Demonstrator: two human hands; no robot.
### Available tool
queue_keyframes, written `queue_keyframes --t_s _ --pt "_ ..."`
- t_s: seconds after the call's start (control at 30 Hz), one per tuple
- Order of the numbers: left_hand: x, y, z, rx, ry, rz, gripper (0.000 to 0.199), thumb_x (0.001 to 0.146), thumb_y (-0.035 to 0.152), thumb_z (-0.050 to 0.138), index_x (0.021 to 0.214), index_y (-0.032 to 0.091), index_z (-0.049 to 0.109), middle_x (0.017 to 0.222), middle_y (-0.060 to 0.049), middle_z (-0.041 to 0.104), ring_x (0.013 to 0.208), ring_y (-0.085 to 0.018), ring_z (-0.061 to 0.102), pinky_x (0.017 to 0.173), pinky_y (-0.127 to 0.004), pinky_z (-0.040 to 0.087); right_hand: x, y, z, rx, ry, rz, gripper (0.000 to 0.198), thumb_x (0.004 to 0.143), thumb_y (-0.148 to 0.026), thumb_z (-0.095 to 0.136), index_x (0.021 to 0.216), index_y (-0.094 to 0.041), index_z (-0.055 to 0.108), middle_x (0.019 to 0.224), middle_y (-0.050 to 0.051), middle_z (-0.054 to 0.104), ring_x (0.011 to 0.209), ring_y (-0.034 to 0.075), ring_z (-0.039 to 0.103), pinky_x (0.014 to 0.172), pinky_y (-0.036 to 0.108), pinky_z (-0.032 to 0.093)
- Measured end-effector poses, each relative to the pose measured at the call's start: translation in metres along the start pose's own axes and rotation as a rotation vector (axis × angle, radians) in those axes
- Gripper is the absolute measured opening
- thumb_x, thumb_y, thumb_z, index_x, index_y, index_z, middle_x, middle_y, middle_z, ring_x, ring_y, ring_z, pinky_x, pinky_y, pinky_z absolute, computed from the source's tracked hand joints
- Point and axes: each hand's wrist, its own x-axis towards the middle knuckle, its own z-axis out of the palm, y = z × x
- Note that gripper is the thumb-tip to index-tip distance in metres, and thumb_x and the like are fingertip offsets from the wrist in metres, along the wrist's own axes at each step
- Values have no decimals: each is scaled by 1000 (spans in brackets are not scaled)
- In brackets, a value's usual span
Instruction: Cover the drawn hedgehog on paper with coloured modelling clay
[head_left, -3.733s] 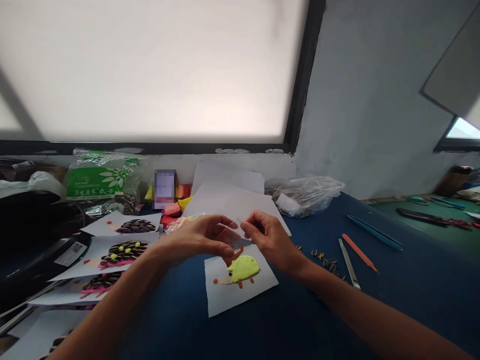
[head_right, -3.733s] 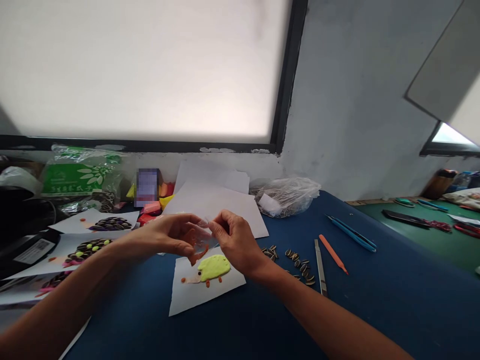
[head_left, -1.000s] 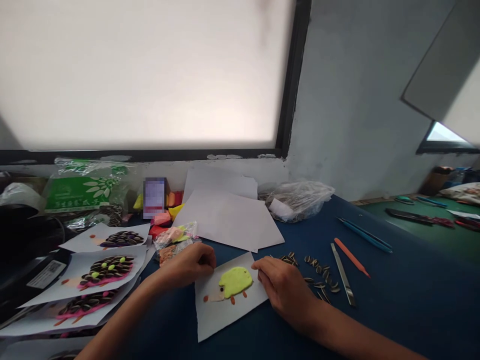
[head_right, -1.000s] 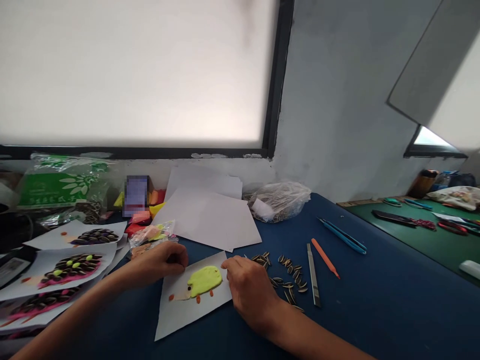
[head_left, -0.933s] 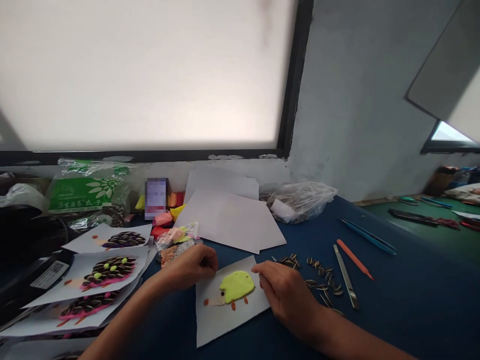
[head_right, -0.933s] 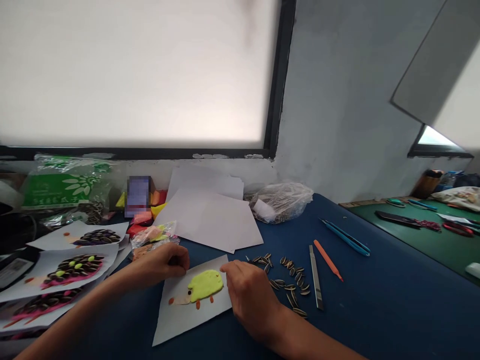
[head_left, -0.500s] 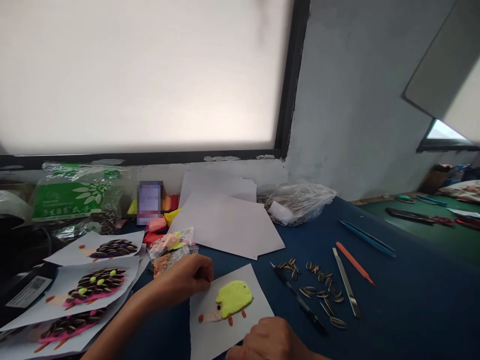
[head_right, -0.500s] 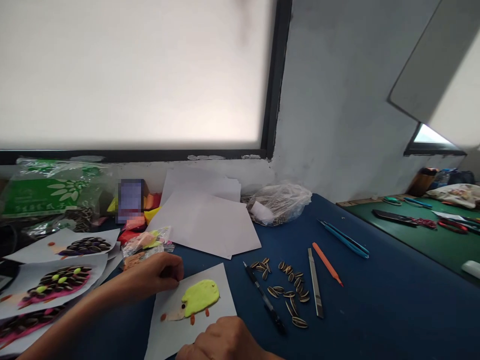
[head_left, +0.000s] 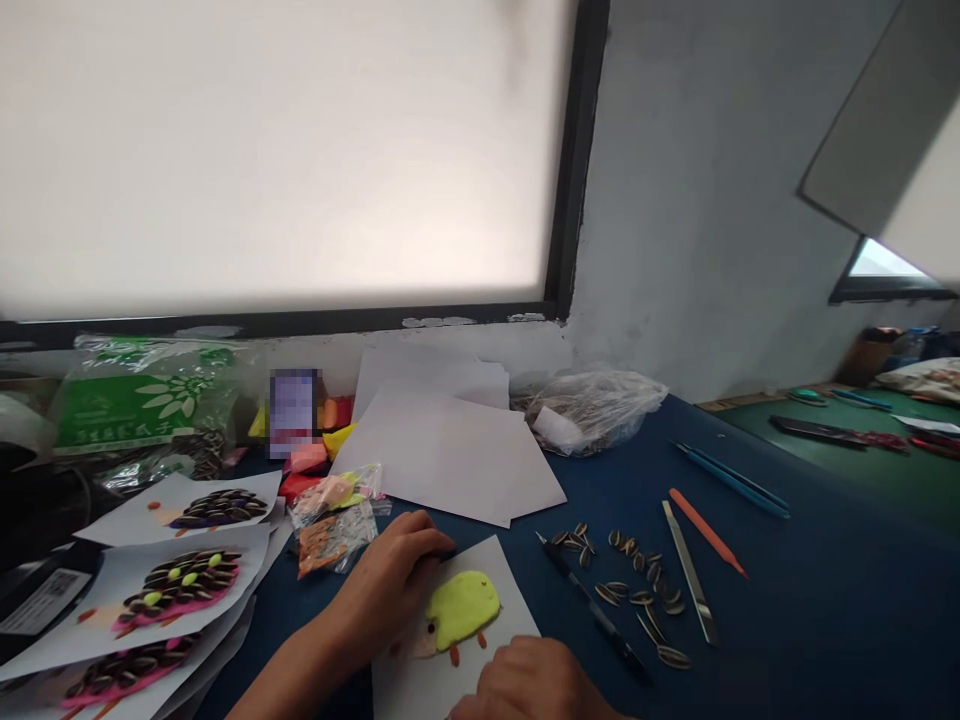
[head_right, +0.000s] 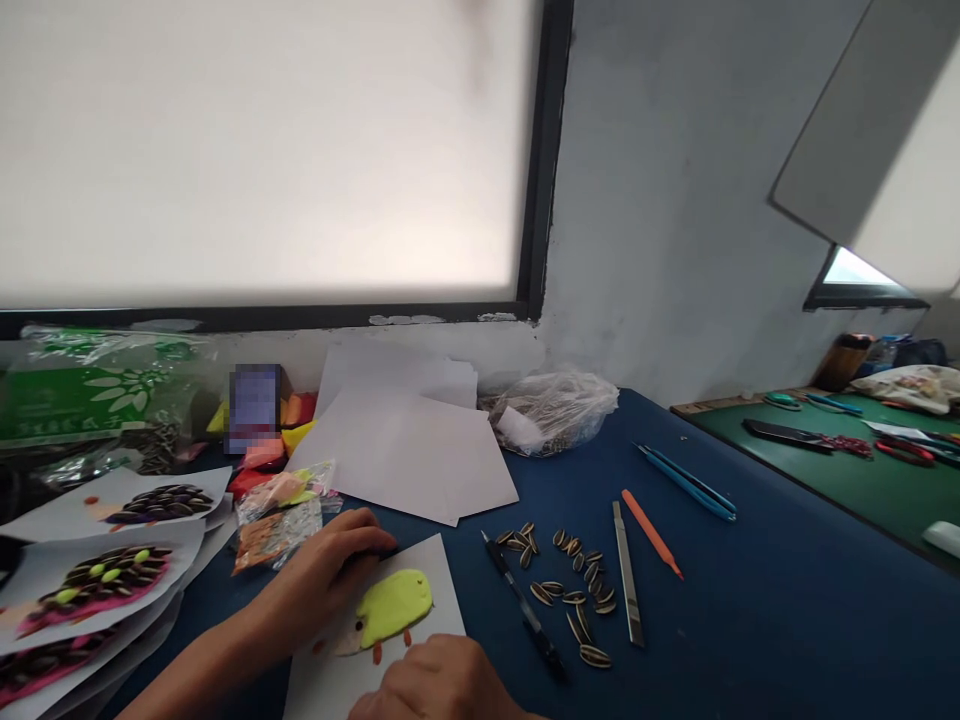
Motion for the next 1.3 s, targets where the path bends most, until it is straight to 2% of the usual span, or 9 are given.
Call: queue_keyframes --t_s 0.1,0.13,0.2,0.3,0.43,0.57,0.73,0.97,1.3 --pt "-4 -5 6 -69 73 17 29 90 20 43 96 21 70 95 -7 62 90 -22 58 80 -34 48 11 3 -16 43 70 90 22 100 -18 38 92 -18 58 71 3 66 60 13 59 58 23 46" --pt "-4 -6 7 -90 79 17 29 90 21 42 96 21 71 94 -7 62 90 -22 58 79 -34 48 14 5 -21 66 34 190 18 97 -15 40 97 -18 57 79 5 67 71 16 62 65 25 50" --pt "-5 -8 9 -117 84 20 28 90 21 42 95 22 70 93 -7 62 89 -22 58 78 -33 48 17 10 -31 64 -59 281 24 93 -10 40 110 -17 56 98 10 68 91 20 64 81 32 53" --pt "-5 -8 9 -122 92 38 28 90 20 42 95 22 70 93 -7 61 89 -22 57 77 -33 48 15 21 -37 -70 -214 405 38 93 -9 37 128 -13 51 118 14 65 111 23 60 97 40 49" --pt "-4 -7 8 -107 74 58 32 91 18 37 96 21 68 92 -7 61 88 -22 56 77 -34 48 12 28 -37 -217 -504 437 54 84 -5 39 136 -3 48 130 21 60 132 34 45 104 53 43" --pt "-3 -4 5 -99 49 26 35 93 17 34 96 20 68 93 -8 60 88 -22 56 77 -34 48 12 27 -36 -258 -597 451 59 81 -3 39 138 -1 48 135 21 57 134 36 43 105 55 42" --pt "-5 -3 6 -68 61 43 34 92 14 35 98 19 68 95 -9 60 89 -22 57 78 -35 49 11 25 -35 -259 -574 454 57 82 -4 36 138 0 49 133 22 58 129 33 48 104 53 44" --pt "-6 -6 10 -5 96 53 35 90 11 34 103 21 65 114 -11 56 101 -24 57 85 -38 49 11 24 -35 -251 -553 485 56 84 -5 36 138 0 49 132 23 58 128 32 51 105 51 43" --pt "-5 -5 6 -171 110 -38 31 86 15 37 97 21 65 109 -8 59 96 -22 58 83 -35 49 10 24 -34 -231 -559 502 58 82 -7 38 138 -1 49 133 22 57 128 31 51 107 50 42"
